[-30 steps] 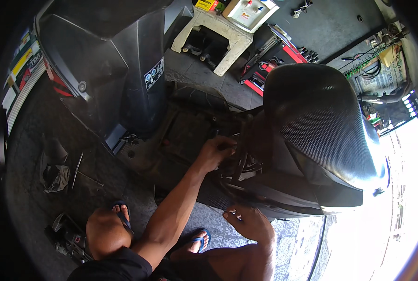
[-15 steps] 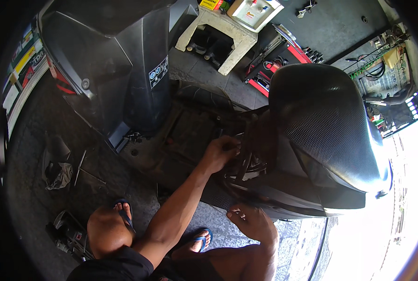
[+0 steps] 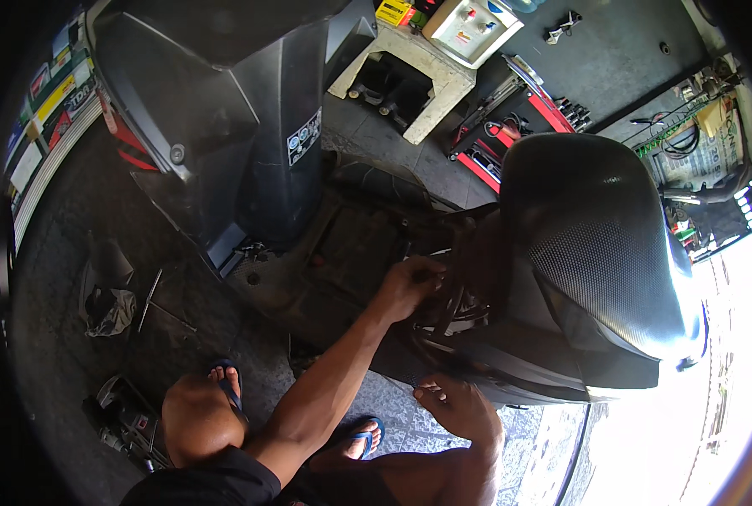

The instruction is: The person removes a component from the engine area of a motorcycle by hand, places it in a small tray, and then uses a T-handle wrench to loosen bolts inside the engine compartment.

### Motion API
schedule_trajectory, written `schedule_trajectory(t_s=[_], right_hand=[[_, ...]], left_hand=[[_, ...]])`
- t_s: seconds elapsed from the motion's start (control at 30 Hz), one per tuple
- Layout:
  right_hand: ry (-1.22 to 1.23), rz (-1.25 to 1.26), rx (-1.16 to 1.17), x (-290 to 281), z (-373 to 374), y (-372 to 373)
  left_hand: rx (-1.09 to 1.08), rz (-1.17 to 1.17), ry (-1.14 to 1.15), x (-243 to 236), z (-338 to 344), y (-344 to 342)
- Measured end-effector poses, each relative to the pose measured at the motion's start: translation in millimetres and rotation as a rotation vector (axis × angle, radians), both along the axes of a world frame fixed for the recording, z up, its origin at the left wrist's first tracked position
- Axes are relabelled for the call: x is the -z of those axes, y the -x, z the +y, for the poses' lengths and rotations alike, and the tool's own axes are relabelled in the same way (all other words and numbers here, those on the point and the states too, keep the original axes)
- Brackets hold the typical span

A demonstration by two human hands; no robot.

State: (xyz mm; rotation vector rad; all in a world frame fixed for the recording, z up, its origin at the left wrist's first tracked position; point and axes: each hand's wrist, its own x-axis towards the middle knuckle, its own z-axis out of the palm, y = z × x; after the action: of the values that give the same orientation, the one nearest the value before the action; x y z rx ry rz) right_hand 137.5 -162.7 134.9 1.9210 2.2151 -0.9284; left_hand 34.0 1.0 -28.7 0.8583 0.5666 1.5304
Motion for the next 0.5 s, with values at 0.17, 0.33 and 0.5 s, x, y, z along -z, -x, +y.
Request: schedule_trajectory(t_s=[0.17,0.33,0.5], right_hand=[[0.089,0.126,0.1,11.2,3.6,-11.4],[0.059,0.066,0.073,3.9,3.1,-5.6],[0.096,0.061,0.013,13.7,6.6,-12.9]], left_hand=[[-0.006,0.002,0.021,-12.3,-3.2,3.0],[0.073,0.185,0.13,-25.5,-5.8,15.3],[0.001,-0.048,0.002,9.3,3.4,-10.9]])
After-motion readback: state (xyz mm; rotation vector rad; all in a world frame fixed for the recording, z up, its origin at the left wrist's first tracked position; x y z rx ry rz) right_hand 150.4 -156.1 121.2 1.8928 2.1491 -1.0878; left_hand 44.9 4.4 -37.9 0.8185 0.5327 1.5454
